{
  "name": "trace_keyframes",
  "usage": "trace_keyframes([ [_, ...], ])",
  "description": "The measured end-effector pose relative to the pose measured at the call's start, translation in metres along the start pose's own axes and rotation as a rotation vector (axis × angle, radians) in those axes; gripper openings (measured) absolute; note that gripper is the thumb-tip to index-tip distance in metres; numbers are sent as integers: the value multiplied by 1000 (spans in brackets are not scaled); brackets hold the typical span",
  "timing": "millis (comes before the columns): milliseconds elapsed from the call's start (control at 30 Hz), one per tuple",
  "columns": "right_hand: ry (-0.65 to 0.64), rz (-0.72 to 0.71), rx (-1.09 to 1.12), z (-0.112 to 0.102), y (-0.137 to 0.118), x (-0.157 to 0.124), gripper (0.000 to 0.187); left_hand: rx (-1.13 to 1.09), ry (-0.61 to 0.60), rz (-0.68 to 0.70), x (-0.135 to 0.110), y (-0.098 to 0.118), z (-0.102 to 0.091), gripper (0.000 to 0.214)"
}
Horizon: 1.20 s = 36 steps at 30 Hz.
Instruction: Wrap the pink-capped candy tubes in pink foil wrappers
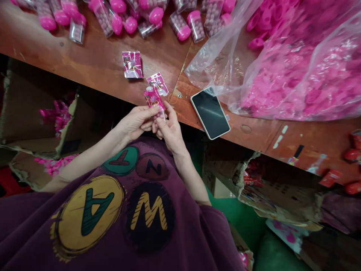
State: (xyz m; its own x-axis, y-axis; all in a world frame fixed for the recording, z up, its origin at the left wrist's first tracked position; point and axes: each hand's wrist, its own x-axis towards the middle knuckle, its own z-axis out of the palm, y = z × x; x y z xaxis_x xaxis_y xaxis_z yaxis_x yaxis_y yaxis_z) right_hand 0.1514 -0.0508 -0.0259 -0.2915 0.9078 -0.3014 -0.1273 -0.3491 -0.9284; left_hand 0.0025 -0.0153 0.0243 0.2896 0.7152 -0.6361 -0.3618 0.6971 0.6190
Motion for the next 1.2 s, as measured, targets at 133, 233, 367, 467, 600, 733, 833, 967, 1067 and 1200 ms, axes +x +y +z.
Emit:
trace_keyframes([
  [133, 83, -64, -166, 3, 2, -2, 78, 13, 32, 11, -3, 1, 4, 37],
  [233, 138, -108, -255, 6, 4, -3, 77, -57, 168, 45, -4, -5, 11, 36],
  [367, 59, -5, -111, 1, 0, -4, 87, -56, 105, -10, -8, -12, 9, 39],
  [467, -18, 52, -11, -4, -2, -3, 93, -32, -45, -69, -10, -13, -1, 40],
  [600, -36, 30, 17, -3, -3, -4, 87, -11, -78, -29, -8, -8, -9, 39],
  [733, -50, -11, -28, -1, -4, -7, 87, -18, 10, 51, -7, -5, -11, 36],
  [833, -14, -46, -82, 0, -1, -8, 85, -50, 16, 65, -9, -9, -12, 33],
  [967, 16, -63, -105, 7, 8, -7, 70, -56, -1, 52, -12, -19, -12, 34],
  [1067, -89, -65, -171, 11, 8, -1, 67, -63, 14, 56, -20, -18, -23, 36],
  [1200, -164, -258, -557, 5, -13, 19, 49, -194, 351, 258, -57, -2, -91, 29],
])
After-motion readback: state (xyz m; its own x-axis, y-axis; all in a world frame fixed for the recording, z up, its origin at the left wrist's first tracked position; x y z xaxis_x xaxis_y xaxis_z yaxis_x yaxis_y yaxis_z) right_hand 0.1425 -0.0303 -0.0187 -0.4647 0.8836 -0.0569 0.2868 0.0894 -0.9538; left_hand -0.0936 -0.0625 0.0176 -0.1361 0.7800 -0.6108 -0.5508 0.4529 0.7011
